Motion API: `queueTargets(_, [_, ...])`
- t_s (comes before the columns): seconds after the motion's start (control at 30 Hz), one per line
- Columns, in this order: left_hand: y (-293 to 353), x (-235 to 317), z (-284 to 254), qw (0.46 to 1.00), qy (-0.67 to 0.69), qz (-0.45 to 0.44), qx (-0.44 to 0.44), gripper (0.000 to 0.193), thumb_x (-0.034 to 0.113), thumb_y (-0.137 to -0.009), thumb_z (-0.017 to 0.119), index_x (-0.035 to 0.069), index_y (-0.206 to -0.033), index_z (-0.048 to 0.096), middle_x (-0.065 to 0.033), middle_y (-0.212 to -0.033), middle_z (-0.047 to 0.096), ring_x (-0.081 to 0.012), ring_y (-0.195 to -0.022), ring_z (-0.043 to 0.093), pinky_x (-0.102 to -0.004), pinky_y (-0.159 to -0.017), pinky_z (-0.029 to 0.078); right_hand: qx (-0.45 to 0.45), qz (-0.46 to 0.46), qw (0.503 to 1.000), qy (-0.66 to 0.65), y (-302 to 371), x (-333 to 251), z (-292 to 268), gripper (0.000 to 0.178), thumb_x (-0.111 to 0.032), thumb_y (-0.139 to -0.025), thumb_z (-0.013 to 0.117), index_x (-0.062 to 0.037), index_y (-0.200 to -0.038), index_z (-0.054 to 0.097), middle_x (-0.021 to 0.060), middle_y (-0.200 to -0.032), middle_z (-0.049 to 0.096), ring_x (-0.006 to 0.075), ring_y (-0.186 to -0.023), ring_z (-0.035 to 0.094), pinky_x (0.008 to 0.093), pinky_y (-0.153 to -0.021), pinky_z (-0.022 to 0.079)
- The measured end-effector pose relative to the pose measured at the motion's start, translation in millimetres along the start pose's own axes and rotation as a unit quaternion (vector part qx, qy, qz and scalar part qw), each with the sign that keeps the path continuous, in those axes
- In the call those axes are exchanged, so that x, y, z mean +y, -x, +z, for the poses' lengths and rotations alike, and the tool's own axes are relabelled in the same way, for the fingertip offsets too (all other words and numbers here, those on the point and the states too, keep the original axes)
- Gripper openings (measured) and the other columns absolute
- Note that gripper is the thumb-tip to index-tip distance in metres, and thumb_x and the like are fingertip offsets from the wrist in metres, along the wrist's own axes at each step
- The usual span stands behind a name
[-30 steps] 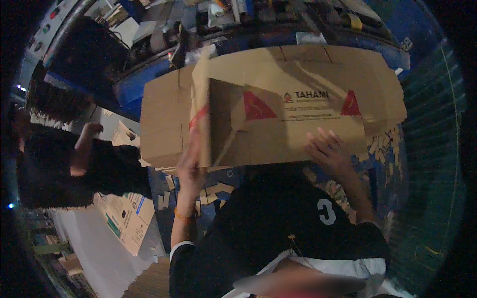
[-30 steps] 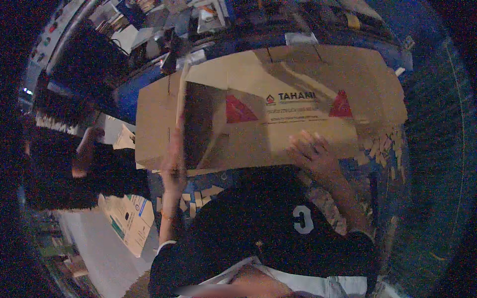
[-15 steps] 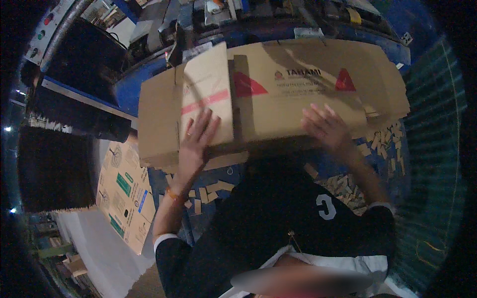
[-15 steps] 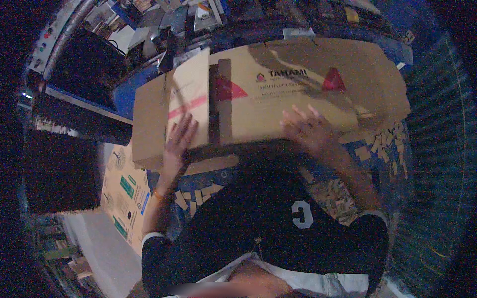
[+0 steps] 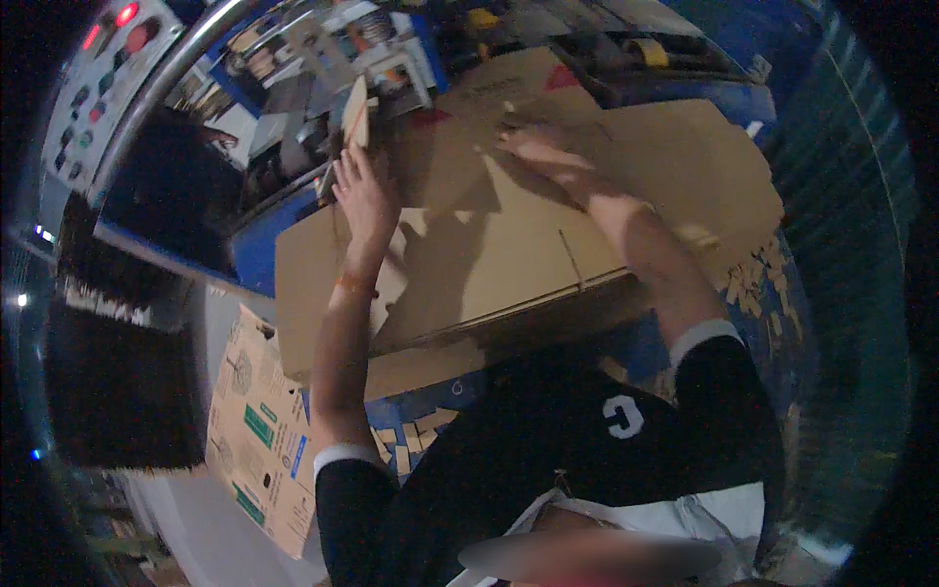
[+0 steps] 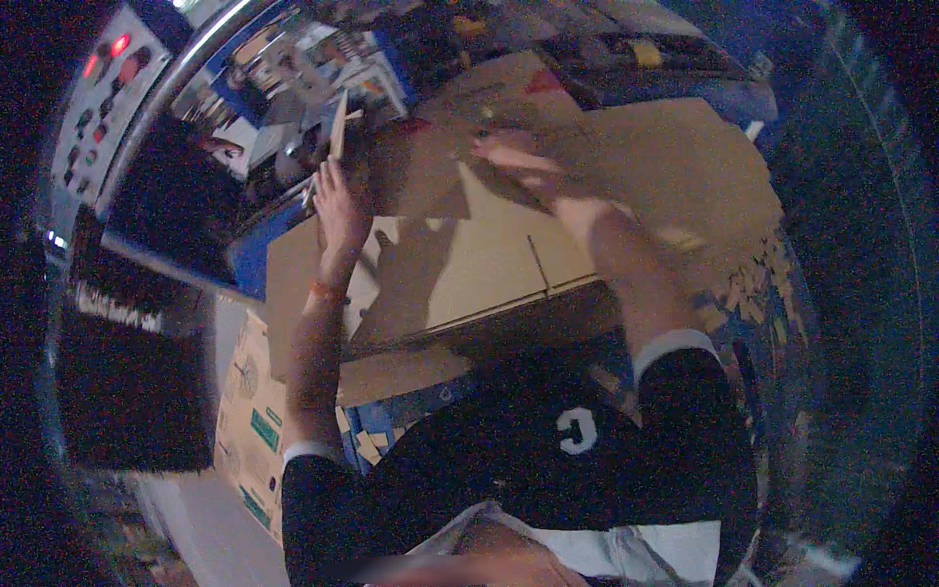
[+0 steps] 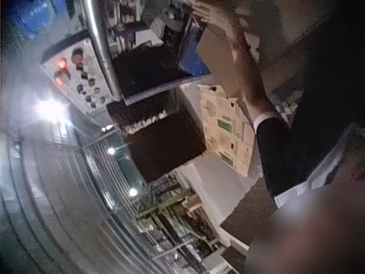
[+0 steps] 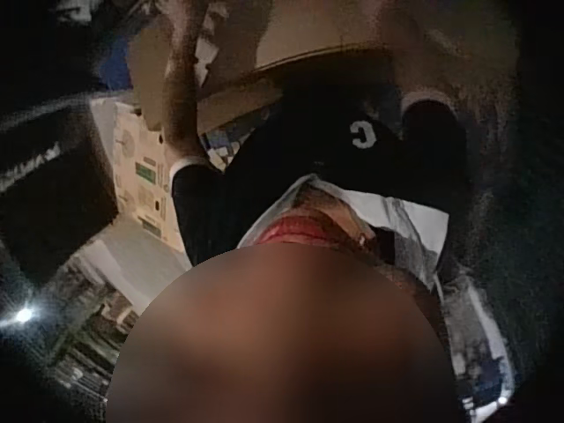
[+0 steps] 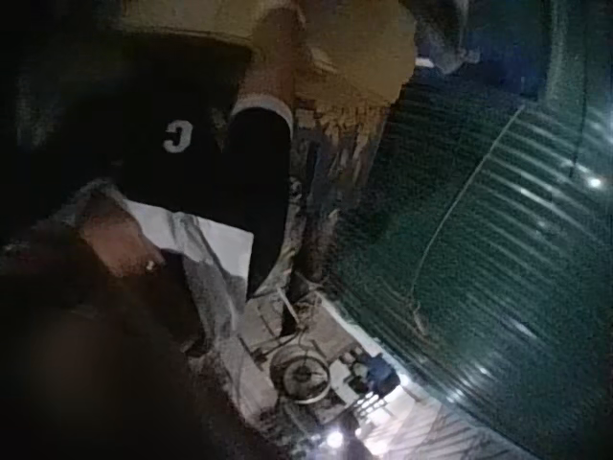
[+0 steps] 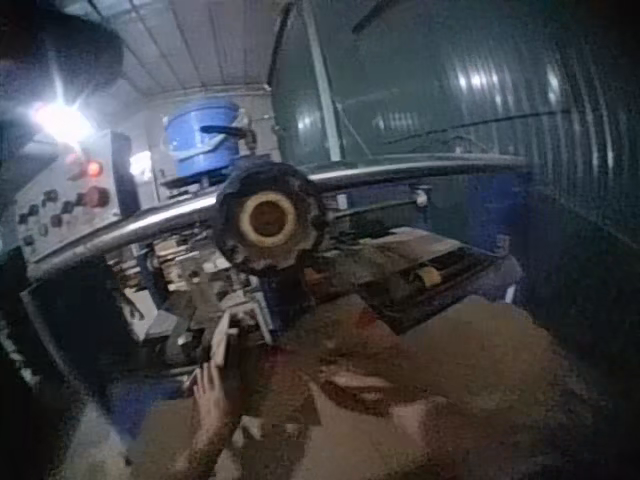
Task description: The person repeatedly folds flat cardboard sheets into box shapes using a blue folding machine. They align each sheet, press the flaps, and feed the sheet through the machine to form a box. The process is repeated continuously with multiple sheets.
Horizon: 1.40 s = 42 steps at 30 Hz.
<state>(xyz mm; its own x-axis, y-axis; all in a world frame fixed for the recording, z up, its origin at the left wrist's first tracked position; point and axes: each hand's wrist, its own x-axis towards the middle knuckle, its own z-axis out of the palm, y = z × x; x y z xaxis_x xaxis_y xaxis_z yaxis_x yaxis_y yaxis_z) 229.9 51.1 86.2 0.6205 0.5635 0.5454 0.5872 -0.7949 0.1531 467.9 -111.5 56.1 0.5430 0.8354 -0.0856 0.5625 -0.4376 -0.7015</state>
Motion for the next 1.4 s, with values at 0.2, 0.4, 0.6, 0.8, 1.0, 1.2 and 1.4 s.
queueTargets(0.2, [92, -19, -75, 0.974, 0.147, -0.07, 0.159, 0.071, 0.024, -0.084, 0.064, -0.005, -0.139, 0.029, -0.0265, -0.139, 0.035, -0.0369, -0.129, 0.036, -0.0433, -0.11, 0.024, 0.311, -0.148, 0.867, 0.36, 33, 16, -14, 0.049, -0.04, -0.09, 0.051, -0.0091, -0.129, 0.05, 0.0154, -0.143, 0.038, 0.0268, -0.128, 0.038, 0.0423, -0.097, 0.038])
queueTargets(0.4, [218, -114, -76, 0.774, 0.224, -0.503, 0.313, 0.061, 0.04, -0.096, 0.045, -0.007, -0.134, 0.034, -0.0248, -0.13, 0.042, -0.0309, -0.125, 0.04, -0.0431, -0.1, 0.036, 0.52, 0.195, 0.808, 0.197, 191, 127, -94, 0.05, -0.047, -0.086, 0.053, -0.0022, -0.105, 0.062, 0.0244, -0.116, 0.055, 0.0339, -0.113, 0.053, 0.0482, -0.096, 0.038])
queueTargets(0.6, [223, -132, -46, 0.898, -0.074, -0.425, 0.091, 0.091, 0.062, -0.088, 0.043, -0.015, -0.134, 0.027, -0.0351, -0.126, 0.039, -0.0427, -0.116, 0.046, -0.0524, -0.094, 0.04, 0.464, 0.304, 0.775, 0.302, 219, 192, -87, 0.056, -0.045, -0.083, 0.054, -0.0032, -0.12, 0.055, 0.0201, -0.131, 0.049, 0.0398, -0.128, 0.036, 0.0548, -0.107, 0.02])
queueTargets(0.8, [210, -90, -83, 0.838, 0.233, -0.433, 0.236, 0.071, 0.045, -0.093, 0.044, -0.011, -0.134, 0.031, -0.0326, -0.132, 0.039, -0.0438, -0.117, 0.047, -0.0469, -0.095, 0.043, 0.507, 0.359, 0.759, 0.195, 210, 205, -103, 0.07, -0.051, -0.075, 0.061, -0.0061, -0.127, 0.051, 0.0178, -0.134, 0.046, 0.0436, -0.121, 0.042, 0.0527, -0.103, 0.029])
queueTargets(1.0, [224, -86, -116, 0.913, -0.036, -0.367, 0.174, 0.039, 0.014, -0.093, 0.041, 0.0, -0.128, 0.049, -0.0235, -0.138, 0.039, -0.036, -0.119, 0.048, -0.0398, -0.094, 0.045, 0.42, 0.384, 0.788, 0.235, 219, 200, -120, 0.066, -0.048, -0.084, 0.051, -0.015, -0.139, 0.038, 0.0172, -0.135, 0.047, 0.0419, -0.119, 0.047, 0.0473, -0.098, 0.039])
queueTargets(1.2, [211, -121, -112, 0.857, 0.404, -0.206, 0.244, 0.035, 0.018, -0.095, 0.041, 0.0, -0.122, 0.051, -0.0188, -0.125, 0.046, -0.031, -0.117, 0.045, -0.0415, -0.099, 0.039, 0.702, 0.117, 0.681, 0.172, 203, 222, -160, 0.054, -0.023, -0.083, 0.058, -0.006, -0.132, 0.043, 0.016, -0.11, 0.061, 0.0341, -0.097, 0.06, 0.0418, -0.084, 0.048])
queueTargets(1.4, [179, -134, -110, 0.556, 0.735, -0.315, 0.226, 0.041, 0.022, -0.096, 0.046, -0.001, -0.129, 0.042, -0.013, -0.126, 0.049, -0.0282, -0.117, 0.045, -0.0438, -0.101, 0.036, 0.644, -0.014, 0.623, -0.443, 219, 119, -191, 0.044, 0.001, -0.084, 0.052, 0.0034, -0.127, 0.046, 0.0139, -0.117, 0.057, 0.0257, -0.102, 0.058, 0.0357, -0.089, 0.046])
